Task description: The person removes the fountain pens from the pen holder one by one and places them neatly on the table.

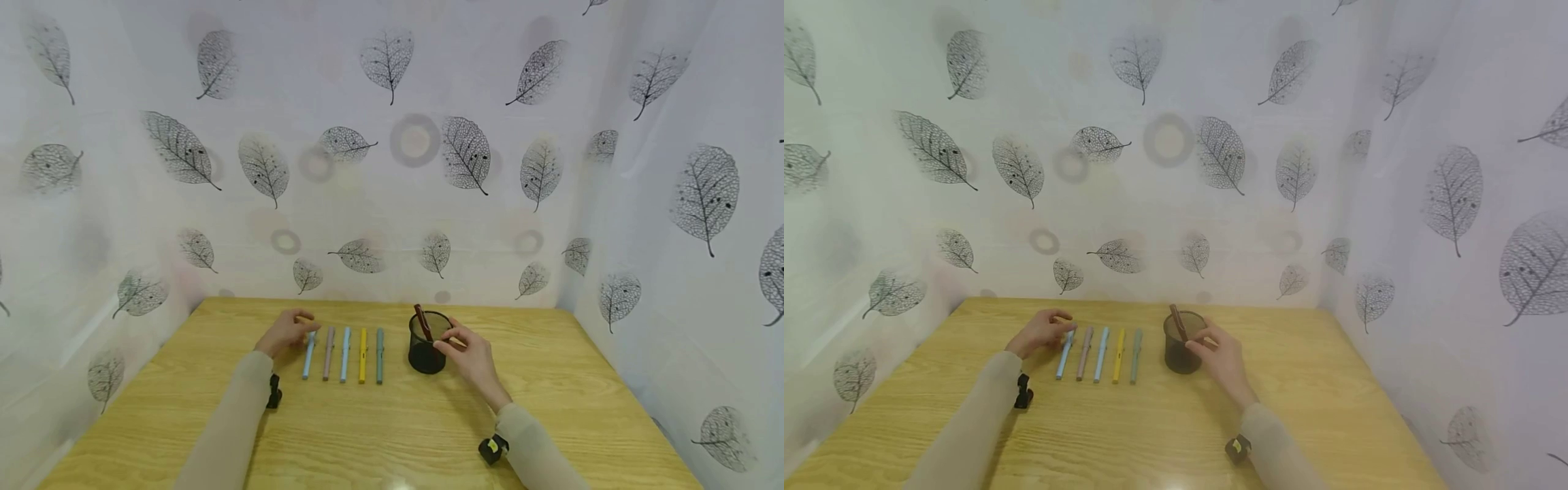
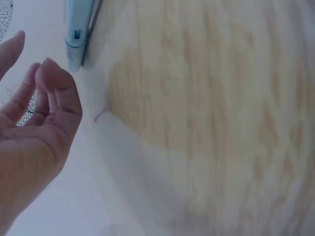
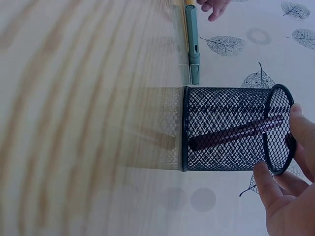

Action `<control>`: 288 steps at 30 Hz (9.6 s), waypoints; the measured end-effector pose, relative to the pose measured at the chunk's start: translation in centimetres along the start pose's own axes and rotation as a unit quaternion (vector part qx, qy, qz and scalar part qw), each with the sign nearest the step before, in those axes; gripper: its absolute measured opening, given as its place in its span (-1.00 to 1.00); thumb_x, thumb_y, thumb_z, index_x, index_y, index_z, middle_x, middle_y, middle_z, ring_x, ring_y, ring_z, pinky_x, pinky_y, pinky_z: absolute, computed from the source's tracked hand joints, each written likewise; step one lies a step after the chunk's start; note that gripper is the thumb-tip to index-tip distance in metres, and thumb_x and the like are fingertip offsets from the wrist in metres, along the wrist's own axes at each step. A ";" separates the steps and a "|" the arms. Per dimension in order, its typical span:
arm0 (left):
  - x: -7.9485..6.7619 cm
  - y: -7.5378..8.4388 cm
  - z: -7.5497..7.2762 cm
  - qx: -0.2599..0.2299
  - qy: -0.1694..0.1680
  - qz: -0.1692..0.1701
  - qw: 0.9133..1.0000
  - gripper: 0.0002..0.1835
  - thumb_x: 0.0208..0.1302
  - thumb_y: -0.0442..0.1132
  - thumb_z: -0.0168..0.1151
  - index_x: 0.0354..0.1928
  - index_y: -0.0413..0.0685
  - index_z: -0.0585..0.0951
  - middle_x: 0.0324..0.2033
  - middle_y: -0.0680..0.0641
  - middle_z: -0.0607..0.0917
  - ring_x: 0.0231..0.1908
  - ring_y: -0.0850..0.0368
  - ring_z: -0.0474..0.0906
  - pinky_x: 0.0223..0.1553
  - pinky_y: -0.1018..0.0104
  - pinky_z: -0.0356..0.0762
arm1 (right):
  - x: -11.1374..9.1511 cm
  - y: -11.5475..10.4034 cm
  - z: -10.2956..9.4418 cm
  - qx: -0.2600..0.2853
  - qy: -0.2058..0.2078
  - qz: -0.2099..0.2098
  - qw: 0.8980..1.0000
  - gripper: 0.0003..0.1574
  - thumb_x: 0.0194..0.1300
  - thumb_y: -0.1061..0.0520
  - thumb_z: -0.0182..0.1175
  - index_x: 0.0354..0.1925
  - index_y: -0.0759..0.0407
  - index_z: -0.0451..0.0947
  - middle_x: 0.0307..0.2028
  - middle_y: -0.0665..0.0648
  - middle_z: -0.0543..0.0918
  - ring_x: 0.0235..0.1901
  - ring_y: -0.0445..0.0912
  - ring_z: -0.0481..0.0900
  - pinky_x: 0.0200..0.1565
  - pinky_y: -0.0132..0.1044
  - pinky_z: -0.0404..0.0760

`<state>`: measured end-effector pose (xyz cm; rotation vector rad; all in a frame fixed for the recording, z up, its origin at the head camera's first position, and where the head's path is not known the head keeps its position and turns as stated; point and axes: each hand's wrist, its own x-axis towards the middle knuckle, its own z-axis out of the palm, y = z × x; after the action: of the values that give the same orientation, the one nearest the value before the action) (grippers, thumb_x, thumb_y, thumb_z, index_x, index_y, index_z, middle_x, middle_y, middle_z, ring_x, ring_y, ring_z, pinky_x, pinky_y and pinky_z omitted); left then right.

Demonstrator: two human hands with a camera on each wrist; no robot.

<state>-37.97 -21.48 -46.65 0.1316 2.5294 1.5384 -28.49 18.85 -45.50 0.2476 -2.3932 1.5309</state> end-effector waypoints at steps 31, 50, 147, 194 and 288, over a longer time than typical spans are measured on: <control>-1.1 5.1 6.2 -0.028 0.111 0.095 0.989 -0.75 0.40 -0.14 0.20 -0.08 -0.18 0.65 -0.23 -0.35 0.67 -0.34 -0.09 0.59 -0.35 0.08 0.65 | 0.2 0.5 0.4 -0.003 0.003 0.000 1.000 -0.77 0.14 0.06 0.43 -0.27 0.14 0.66 0.34 0.18 0.45 0.23 0.11 0.52 0.04 -0.23 0.66; -0.3 7.2 9.5 -0.024 0.113 0.126 0.985 -0.80 0.40 -0.15 0.20 -0.19 -0.16 0.65 -0.39 -0.20 0.69 -0.42 -0.05 0.59 -0.44 0.20 0.62 | 0.1 0.3 0.1 -0.005 0.000 0.007 1.000 -0.78 0.16 0.07 0.42 -0.25 0.12 0.66 0.36 0.12 0.43 0.17 0.10 0.58 0.04 -0.25 0.65; 0.6 12.8 18.5 -0.075 0.093 0.209 0.971 -0.82 0.23 -0.27 0.38 -0.13 0.01 0.66 -0.25 -0.05 0.77 -0.19 0.10 0.64 -0.19 0.26 0.57 | 0.3 -0.1 0.1 0.000 0.002 0.006 1.000 -0.77 0.17 0.12 0.41 -0.24 0.22 0.66 0.34 0.21 0.44 0.26 0.12 0.49 0.08 -0.12 0.64; -0.6 13.2 16.7 -0.203 0.180 0.273 0.923 -0.92 0.33 -0.38 0.24 -0.18 -0.12 0.62 -0.19 -0.19 0.70 -0.23 -0.05 0.70 -0.21 0.16 0.72 | 0.4 0.3 0.1 -0.008 0.004 -0.003 1.000 -0.76 0.16 0.06 0.42 -0.26 0.16 0.65 0.35 0.17 0.43 0.10 0.13 0.62 0.03 -0.19 0.67; -2.3 6.8 3.5 -0.173 0.128 0.209 0.954 -0.45 0.20 -0.39 0.37 0.25 -0.14 0.50 0.06 -0.13 0.54 -0.14 0.18 0.61 -0.16 0.34 0.71 | 0.1 0.0 0.0 -0.002 -0.001 0.002 1.000 -0.79 0.18 0.09 0.41 -0.26 0.16 0.64 0.36 0.20 0.42 0.22 0.11 0.53 0.05 -0.24 0.65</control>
<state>-35.19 -15.63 -41.92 0.4737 2.4743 2.2706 -28.61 18.89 -45.42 0.2437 -2.3992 1.5296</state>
